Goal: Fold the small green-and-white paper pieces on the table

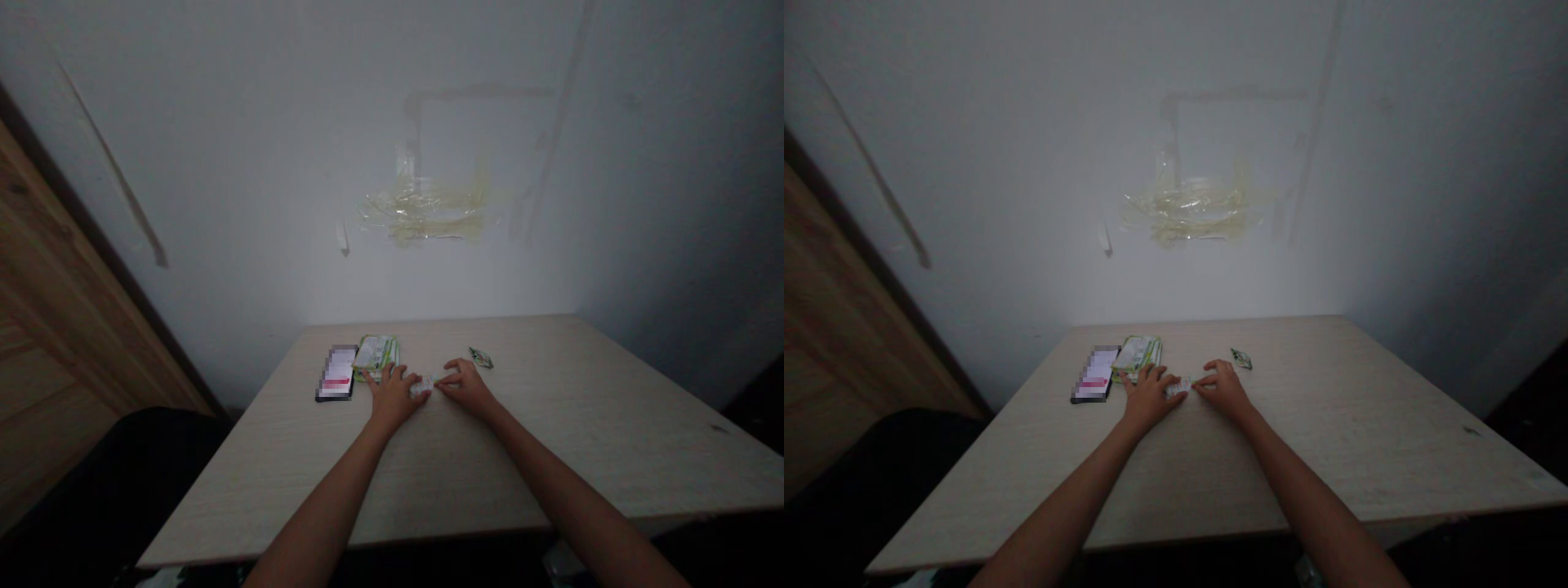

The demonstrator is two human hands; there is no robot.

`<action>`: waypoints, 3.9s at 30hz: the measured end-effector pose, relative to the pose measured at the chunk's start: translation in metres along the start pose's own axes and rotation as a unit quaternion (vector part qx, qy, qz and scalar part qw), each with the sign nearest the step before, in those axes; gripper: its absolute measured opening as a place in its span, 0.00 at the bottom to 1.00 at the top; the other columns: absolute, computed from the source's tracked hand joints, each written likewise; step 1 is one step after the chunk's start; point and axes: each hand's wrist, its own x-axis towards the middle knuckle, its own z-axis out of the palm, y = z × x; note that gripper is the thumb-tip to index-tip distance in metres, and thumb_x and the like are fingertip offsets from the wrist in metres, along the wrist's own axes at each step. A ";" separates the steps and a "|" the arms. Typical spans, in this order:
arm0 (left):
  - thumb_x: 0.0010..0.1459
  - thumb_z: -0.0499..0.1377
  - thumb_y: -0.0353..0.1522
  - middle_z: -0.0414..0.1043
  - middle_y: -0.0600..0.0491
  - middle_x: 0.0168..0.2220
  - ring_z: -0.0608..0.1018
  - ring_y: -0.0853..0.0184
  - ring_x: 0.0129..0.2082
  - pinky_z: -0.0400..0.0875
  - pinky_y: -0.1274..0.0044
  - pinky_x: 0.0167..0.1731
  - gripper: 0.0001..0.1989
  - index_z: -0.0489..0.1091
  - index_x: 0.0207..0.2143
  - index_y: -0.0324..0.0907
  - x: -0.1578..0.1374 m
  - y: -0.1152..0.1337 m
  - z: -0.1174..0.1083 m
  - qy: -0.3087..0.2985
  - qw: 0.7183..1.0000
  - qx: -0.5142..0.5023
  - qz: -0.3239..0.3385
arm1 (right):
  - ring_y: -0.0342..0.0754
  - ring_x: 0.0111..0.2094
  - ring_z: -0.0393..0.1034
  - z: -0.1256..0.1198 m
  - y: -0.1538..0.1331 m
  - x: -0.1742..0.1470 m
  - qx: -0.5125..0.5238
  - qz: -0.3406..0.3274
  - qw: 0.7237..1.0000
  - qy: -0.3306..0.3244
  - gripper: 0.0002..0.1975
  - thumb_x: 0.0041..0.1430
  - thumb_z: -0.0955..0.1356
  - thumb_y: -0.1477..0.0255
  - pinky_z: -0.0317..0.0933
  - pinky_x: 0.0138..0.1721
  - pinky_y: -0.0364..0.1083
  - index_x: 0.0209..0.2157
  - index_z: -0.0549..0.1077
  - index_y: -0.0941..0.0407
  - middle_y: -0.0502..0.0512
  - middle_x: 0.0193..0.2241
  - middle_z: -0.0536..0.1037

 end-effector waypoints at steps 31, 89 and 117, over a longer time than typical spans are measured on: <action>0.62 0.55 0.44 0.63 0.51 0.61 0.56 0.50 0.64 0.34 0.38 0.58 0.15 0.72 0.50 0.64 0.000 0.002 -0.010 -0.010 0.999 0.021 -0.037 | 0.54 0.50 0.64 -0.007 -0.006 -0.002 -0.019 -0.049 0.999 -0.004 0.06 0.53 0.72 0.72 0.57 0.55 0.55 0.33 0.82 0.50 0.58 0.43 0.73; 0.57 0.58 0.48 0.60 0.57 0.63 0.53 0.48 0.66 0.27 0.37 0.56 0.16 0.70 0.49 0.71 0.001 0.001 -0.010 -0.074 0.997 -0.027 -0.010 | 0.56 0.51 0.61 0.001 0.004 0.000 -0.049 -0.011 0.999 0.016 0.10 0.57 0.69 0.67 0.53 0.57 0.56 0.38 0.82 0.52 0.60 0.44 0.72; 0.58 0.58 0.48 0.61 0.56 0.63 0.55 0.48 0.65 0.29 0.38 0.57 0.16 0.71 0.49 0.70 0.000 0.001 -0.010 -0.069 0.997 -0.031 -0.008 | 0.51 0.44 0.66 0.003 0.002 0.002 -0.016 -0.098 0.995 -0.014 0.10 0.57 0.66 0.78 0.59 0.50 0.51 0.39 0.77 0.57 0.57 0.36 0.77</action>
